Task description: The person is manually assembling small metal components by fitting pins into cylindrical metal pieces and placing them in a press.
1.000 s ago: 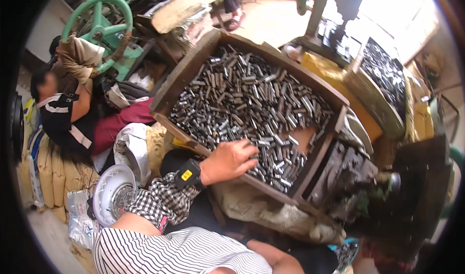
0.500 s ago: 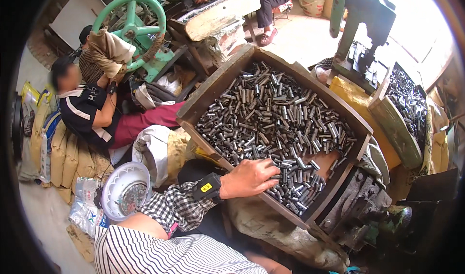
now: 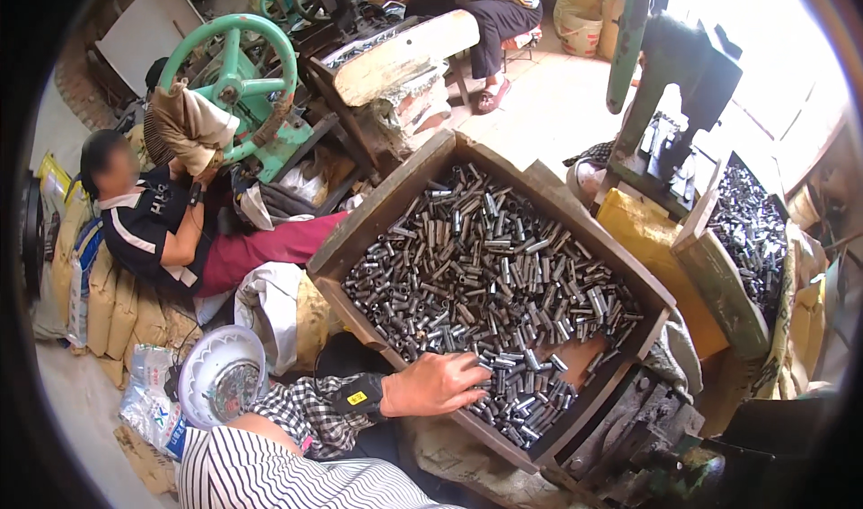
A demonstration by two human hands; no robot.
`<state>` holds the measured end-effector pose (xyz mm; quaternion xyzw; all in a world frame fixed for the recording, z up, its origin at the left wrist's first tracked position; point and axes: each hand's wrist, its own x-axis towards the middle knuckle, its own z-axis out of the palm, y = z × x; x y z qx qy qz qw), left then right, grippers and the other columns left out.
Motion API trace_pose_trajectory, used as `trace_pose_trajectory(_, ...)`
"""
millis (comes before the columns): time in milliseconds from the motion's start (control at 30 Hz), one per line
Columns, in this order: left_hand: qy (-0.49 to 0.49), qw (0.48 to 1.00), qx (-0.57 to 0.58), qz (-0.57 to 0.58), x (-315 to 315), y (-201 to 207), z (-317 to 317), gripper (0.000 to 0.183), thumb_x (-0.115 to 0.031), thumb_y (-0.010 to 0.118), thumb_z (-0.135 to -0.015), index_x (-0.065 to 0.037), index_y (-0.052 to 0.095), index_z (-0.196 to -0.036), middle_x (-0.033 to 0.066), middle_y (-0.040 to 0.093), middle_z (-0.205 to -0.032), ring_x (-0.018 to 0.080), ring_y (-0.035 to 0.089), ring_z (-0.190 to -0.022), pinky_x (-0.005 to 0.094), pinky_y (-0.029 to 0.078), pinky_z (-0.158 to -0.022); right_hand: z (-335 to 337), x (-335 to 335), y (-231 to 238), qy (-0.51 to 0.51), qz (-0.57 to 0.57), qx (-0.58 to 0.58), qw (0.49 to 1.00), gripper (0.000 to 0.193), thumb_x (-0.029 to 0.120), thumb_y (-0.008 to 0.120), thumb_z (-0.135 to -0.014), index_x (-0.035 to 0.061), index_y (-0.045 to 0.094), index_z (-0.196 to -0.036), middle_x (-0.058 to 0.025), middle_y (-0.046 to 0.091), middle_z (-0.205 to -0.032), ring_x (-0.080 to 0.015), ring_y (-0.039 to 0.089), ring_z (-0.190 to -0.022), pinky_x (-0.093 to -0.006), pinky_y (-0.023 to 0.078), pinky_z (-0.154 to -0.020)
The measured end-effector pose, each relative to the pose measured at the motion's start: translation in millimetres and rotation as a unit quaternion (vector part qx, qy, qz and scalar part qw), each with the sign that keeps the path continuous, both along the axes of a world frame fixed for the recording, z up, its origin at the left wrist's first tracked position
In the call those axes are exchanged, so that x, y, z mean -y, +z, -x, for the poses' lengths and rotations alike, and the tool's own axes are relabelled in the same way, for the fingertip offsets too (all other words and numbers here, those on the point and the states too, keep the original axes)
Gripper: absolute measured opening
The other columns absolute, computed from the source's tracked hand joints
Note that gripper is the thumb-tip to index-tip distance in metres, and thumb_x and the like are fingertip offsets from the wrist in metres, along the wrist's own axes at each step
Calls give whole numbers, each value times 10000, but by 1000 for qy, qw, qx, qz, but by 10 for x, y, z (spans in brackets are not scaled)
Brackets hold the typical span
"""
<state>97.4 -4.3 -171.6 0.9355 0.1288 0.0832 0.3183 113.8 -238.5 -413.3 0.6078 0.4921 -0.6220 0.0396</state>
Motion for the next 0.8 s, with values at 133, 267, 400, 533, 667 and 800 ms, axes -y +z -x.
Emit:
trace_pose_trajectory(133,-1,1000,22,-7,-27,-30,31,280,-266,609,-843,-39,576,-1004,137,557,-853,312,618,-769,400,511,-636,25,1,61,-5,-14,22,1000,261,213,580,-835,-4,602,-980,-154,647,-874,-240,628,-820,-357,493,-712)
trace_pose_trajectory(267,-14,998,52,-22,-40,-65,67,275,-275,614,-836,-43,595,-983,143,572,-867,323,624,-786,414,514,-643,166,83,55,-4,-35,51,998,267,214,577,-840,-5,604,-990,-154,647,-878,-234,629,-829,-352,493,-720)
trace_pose_trajectory(400,29,997,38,-65,39,-70,46,257,-295,604,-835,-53,583,-920,141,580,-866,338,624,-769,436,517,-649,246,139,154,-7,-55,89,994,273,215,575,-844,-7,605,-1000,-154,648,-883,-227,629,-837,-347,493,-727)
trace_pose_trajectory(533,37,995,68,-68,59,-116,70,255,-291,614,-811,-59,597,-915,149,575,-862,345,617,-773,452,511,-665,317,216,298,-2,-71,117,991,279,217,572,-848,-8,607,-1009,-153,648,-888,-221,630,-846,-342,492,-734)
trace_pose_trajectory(667,5,998,49,-47,38,-67,63,246,-256,602,-778,-57,620,-921,170,590,-895,347,613,-837,447,507,-741,335,300,419,-3,-87,137,987,285,218,569,-852,-9,608,-1019,-153,648,-893,-214,630,-855,-337,492,-742)
trace_pose_trajectory(800,-20,998,48,-36,-16,-153,-1,257,-264,635,-720,-107,675,-918,152,604,-898,332,615,-845,428,503,-728,344,436,599,-7,-104,156,982,291,219,567,-856,-11,610,-1029,-153,649,-898,-208,631,-863,-332,492,-749)
